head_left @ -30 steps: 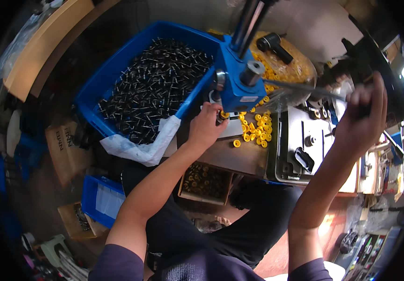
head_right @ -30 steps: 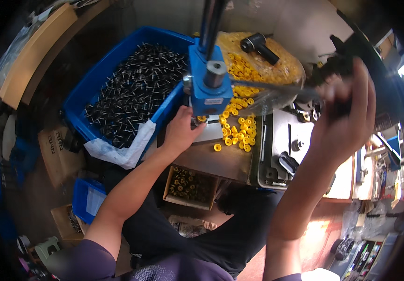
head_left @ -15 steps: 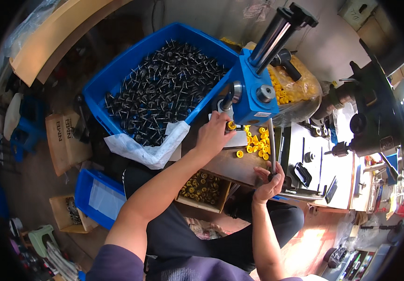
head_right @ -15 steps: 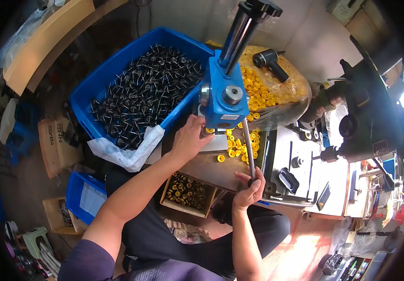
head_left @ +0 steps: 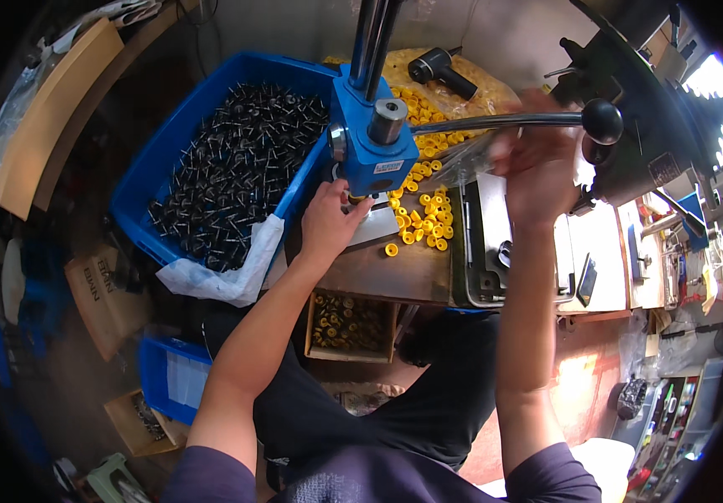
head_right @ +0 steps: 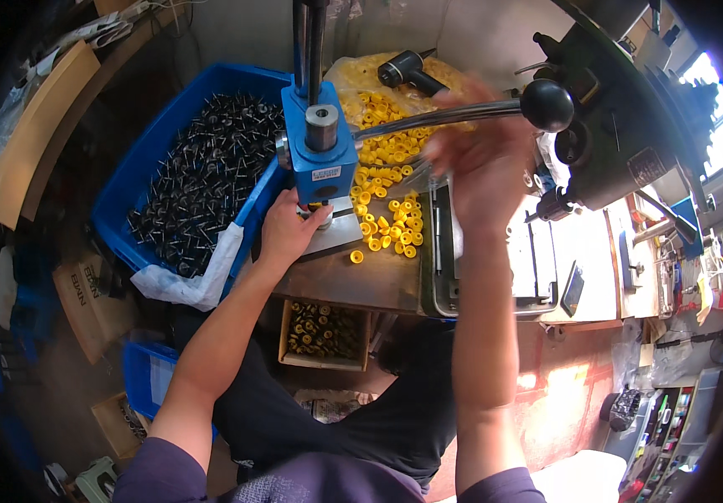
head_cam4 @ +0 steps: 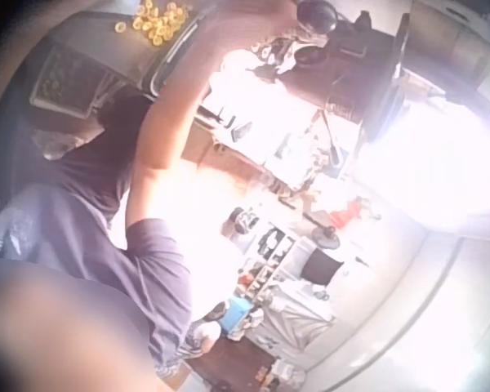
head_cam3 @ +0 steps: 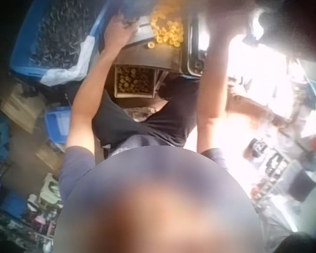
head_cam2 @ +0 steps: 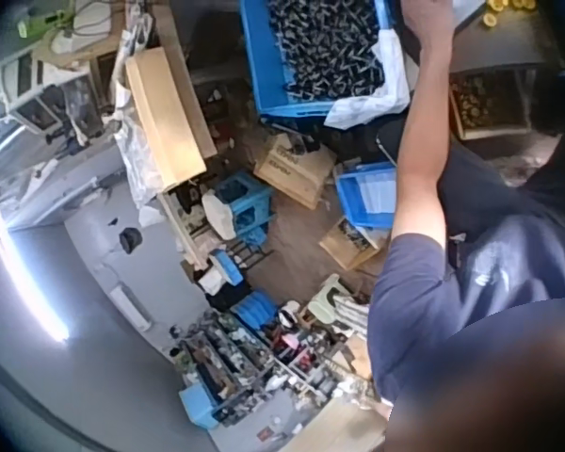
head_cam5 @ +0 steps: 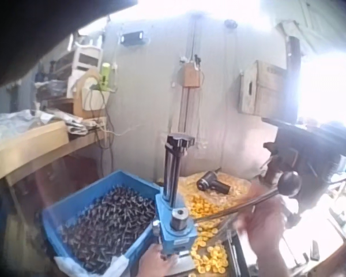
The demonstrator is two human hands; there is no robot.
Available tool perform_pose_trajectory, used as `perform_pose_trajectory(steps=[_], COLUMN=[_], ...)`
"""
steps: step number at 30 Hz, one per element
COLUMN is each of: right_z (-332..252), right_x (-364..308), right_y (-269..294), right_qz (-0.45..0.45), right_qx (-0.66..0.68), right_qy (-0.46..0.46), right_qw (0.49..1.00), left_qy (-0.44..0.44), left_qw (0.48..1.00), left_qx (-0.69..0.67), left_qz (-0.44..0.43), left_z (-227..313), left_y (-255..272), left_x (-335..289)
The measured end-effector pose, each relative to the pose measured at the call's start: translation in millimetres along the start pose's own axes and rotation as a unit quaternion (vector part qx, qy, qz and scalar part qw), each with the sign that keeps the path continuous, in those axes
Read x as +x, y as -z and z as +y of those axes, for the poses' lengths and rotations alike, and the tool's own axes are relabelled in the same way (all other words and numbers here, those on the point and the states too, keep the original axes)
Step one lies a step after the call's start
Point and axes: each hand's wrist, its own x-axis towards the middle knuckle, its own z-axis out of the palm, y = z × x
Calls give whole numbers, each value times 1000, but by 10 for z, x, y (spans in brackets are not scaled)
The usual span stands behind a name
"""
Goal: The person assembles small mechanical parts by hand, pressing metal pins and plastic caps together using a manual arbor press to create finished parts.
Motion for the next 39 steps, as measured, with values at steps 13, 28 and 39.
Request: perform_pose_trajectory(steps=[13, 28, 39], right_z=[1792, 1884, 1853], right_x=[-681, -642, -571], right_y=[551, 525, 706], right_qz=[-243, -265, -260], right_qx=[-651, -642, -635], right_qy=[-92, -73, -65], right_qw=[713, 716, 724], left_qy=[444, 200, 117], left_qw=[563, 923, 963], left_qx=[-659, 328, 225], left_qz=[-229, 2, 86], left_z=[2, -1683, -1352], left_y=[711, 1377, 1707], left_x=[-267, 2012, 1761])
